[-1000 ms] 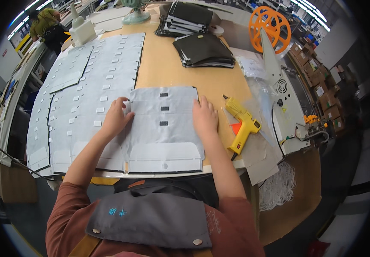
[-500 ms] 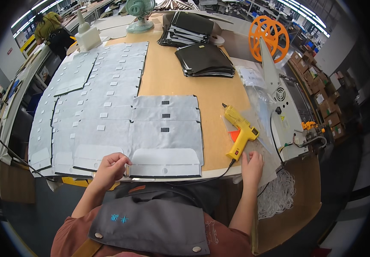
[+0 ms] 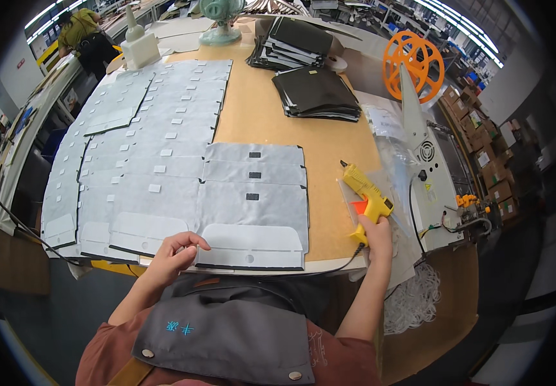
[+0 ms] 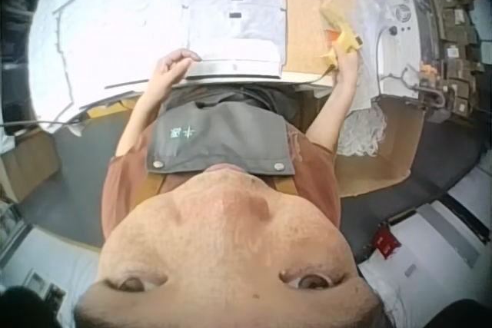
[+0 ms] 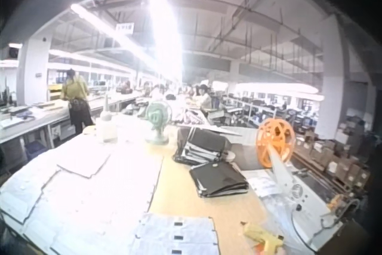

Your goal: The person assembles fabric parts by applying hot glue to black rectangular patches and attaching white square fasteners. They handle multiple fabric pieces, aligning and pressing them into place on a workbench.

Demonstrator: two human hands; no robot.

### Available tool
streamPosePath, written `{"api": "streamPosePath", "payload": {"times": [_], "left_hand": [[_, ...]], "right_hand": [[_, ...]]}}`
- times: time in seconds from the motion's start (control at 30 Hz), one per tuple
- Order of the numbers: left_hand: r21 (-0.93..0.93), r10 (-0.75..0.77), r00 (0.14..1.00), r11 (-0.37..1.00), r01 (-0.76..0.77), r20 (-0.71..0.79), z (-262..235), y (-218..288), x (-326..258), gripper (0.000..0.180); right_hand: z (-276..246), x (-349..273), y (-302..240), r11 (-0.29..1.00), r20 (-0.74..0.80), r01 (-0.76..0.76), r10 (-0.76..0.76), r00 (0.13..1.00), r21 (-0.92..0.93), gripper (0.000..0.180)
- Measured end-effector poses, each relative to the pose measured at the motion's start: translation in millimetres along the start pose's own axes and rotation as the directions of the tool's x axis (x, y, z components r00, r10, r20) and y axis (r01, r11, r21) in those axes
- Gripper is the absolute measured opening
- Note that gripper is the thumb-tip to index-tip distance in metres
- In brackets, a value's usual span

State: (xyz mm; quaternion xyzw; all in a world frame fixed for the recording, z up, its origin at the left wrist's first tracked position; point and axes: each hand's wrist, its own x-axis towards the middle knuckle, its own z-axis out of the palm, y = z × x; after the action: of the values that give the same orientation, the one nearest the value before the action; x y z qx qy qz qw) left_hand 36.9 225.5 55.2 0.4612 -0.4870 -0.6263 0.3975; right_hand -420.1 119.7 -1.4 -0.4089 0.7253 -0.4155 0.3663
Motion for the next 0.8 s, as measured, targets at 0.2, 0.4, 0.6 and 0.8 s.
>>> {"api": "streamPosePath", "payload": {"times": [0.2, 0.4, 0.6, 0.8], "left_hand": [[0.301, 0.048, 0.989, 0.954, -0.003, -0.143, -1, -13, 18, 0.016], [0.698, 0.352, 0.935, 0.658, -0.282, 0.046, -6, -12, 37, 0.011], [0.808, 0.507, 0.822, 0.352, -0.472, 0.259, -3, -18, 68, 0.019], [0.850, 0.512, 0.809, 0.251, -0.462, 0.289, -1, -31, 82, 0.020]], "right_hand": [[12, -29, -10, 0.868, 0.019, 0.001, -0.012, 1.000, 0.497, 0.047], [-24, -74, -69, 0.814, -0.151, 0.370, -0.339, 0.928, 0.447, 0.058], [-19, -93, -119, 0.625, 0.367, 0.079, -0.551, 0.750, 0.777, 0.061], [45, -107, -93, 0.868, 0.446, 0.141, -0.377, 0.812, 0.477, 0.064]]}}
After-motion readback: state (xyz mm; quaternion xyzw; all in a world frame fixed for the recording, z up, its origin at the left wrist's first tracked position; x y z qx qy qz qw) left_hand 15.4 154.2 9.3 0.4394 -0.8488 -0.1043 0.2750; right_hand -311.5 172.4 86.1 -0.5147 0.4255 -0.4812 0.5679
